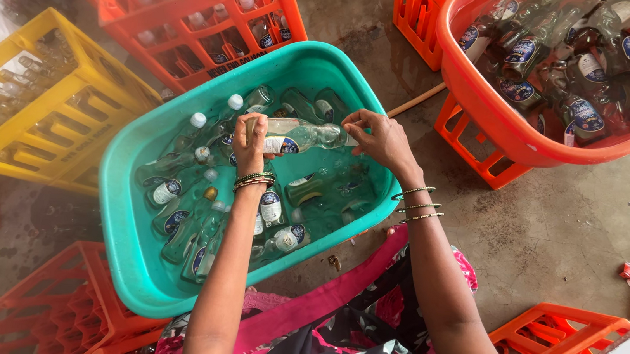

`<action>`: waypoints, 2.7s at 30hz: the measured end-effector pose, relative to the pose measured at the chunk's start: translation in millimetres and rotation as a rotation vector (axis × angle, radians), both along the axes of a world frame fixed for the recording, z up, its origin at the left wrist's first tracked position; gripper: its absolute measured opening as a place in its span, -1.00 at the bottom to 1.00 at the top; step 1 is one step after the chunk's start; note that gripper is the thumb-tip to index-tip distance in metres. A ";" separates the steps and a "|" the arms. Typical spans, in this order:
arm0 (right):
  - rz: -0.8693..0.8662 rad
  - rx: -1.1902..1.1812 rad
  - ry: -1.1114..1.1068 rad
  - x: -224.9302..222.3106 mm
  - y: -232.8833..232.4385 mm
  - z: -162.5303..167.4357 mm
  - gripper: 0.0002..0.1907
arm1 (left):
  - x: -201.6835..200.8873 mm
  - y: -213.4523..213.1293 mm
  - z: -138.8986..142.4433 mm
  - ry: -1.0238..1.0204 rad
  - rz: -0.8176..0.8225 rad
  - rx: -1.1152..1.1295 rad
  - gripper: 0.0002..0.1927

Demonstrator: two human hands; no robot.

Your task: The person washes glass bottles by hand in a green tub filled with water. They pick up each bottle, rinse it, and place it into an orange crate. The process is repeated for multiple bottles.

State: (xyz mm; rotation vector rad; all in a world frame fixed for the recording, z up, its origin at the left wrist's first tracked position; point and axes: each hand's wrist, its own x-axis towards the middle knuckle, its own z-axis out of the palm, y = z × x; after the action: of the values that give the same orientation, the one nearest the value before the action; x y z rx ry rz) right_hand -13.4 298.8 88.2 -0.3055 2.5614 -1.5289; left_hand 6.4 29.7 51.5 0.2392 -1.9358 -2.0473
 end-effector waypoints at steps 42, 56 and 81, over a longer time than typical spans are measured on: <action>-0.368 -0.070 0.041 -4.6 46.2 1.2 -0.70 | -60.8 74.3 35.4 0.097 -0.137 -0.049 -0.49; -0.397 -0.087 0.027 -10.4 49.3 -9.4 -0.69 | -64.9 80.0 39.9 0.092 -0.157 -0.053 -0.48; -0.410 -0.106 0.042 -6.2 52.8 -3.9 -0.68 | -82.2 85.5 50.3 0.134 -0.220 -0.104 -0.49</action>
State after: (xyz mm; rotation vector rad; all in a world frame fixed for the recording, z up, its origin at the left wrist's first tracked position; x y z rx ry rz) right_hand -19.6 351.7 84.3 0.1943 2.7007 -1.8068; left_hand -75.8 115.2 101.9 -0.1378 -2.0545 -2.0265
